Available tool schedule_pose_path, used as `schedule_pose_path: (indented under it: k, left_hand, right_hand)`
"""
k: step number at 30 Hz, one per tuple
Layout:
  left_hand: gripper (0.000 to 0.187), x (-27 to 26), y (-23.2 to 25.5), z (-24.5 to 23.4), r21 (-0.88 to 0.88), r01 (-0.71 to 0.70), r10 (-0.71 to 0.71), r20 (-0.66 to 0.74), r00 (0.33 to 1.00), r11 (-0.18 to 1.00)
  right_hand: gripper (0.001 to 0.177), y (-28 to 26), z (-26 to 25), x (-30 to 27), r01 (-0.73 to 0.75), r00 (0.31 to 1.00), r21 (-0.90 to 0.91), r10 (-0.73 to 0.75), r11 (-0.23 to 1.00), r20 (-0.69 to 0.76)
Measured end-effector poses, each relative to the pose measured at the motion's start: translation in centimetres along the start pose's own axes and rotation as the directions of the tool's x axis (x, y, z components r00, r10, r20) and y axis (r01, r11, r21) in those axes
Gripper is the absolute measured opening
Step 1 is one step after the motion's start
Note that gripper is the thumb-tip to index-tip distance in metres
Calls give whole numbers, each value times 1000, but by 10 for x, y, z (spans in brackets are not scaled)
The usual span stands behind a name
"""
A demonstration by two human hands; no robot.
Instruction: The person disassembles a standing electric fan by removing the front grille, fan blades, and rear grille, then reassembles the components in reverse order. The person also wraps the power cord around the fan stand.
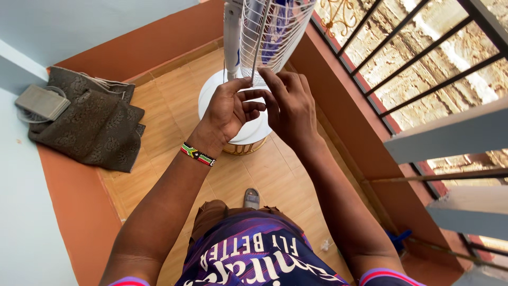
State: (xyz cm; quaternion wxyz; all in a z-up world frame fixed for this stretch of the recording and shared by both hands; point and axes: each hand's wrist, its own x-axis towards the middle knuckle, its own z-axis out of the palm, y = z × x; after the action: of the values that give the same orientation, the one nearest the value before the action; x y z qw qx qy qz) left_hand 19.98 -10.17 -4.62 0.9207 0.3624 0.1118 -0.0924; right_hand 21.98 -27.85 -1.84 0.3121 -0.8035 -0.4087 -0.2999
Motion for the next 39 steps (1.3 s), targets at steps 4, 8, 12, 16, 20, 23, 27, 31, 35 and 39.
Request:
schedule_pose_path:
  k: [4, 8, 12, 16, 20, 23, 27, 31, 35, 39]
  left_hand:
    - [20, 13, 2, -8, -41, 13, -16, -65, 998, 999]
    - [14, 20, -7, -14, 24, -69, 71, -90, 993, 997]
    - [15, 14, -17, -17, 40, -166, 169, -86, 982, 985]
    - [19, 7, -21, -22, 119, -242, 247, -28, 969, 963]
    - [21, 9, -31, -27, 204, -348, 345, 51, 937, 915]
    - [21, 10, -37, -29, 276, -388, 384, 70, 921, 879]
    - [25, 0, -29, -23, 548, -332, 387, 17, 922, 768]
    - [21, -26, 7, 2, 912, -145, 452, -49, 891, 383]
    - [16, -59, 53, 45, 968, -210, 719, 241, 652, -134]
    - [17, -64, 109, 92, 798, -494, 643, 585, 495, -346]
  right_hand:
    - [49, 1, 6, 2, 31, 999, -2, -31, 1000, -29]
    - [46, 3, 10, 0, 51, 998, 17, -50, 999, -43]
    - [41, 5, 10, 0, 56, 995, 33, -53, 998, -79]
    - [34, 7, 12, 3, 66, 990, 23, -63, 998, -124]
    - [33, 4, 14, 2, 44, 989, 44, -37, 998, -140]
    - [34, 2, 13, 2, 28, 987, 60, -18, 998, -158]
    - [36, 0, 4, -2, 16, 988, 101, 0, 995, -154]
    - [30, -6, -15, 1, 35, 994, 190, -13, 981, -113]
    - [24, -8, -42, 16, 19, 994, 250, 10, 968, -112]
    - [24, -5, -72, 44, 62, 978, 180, -24, 982, -205]
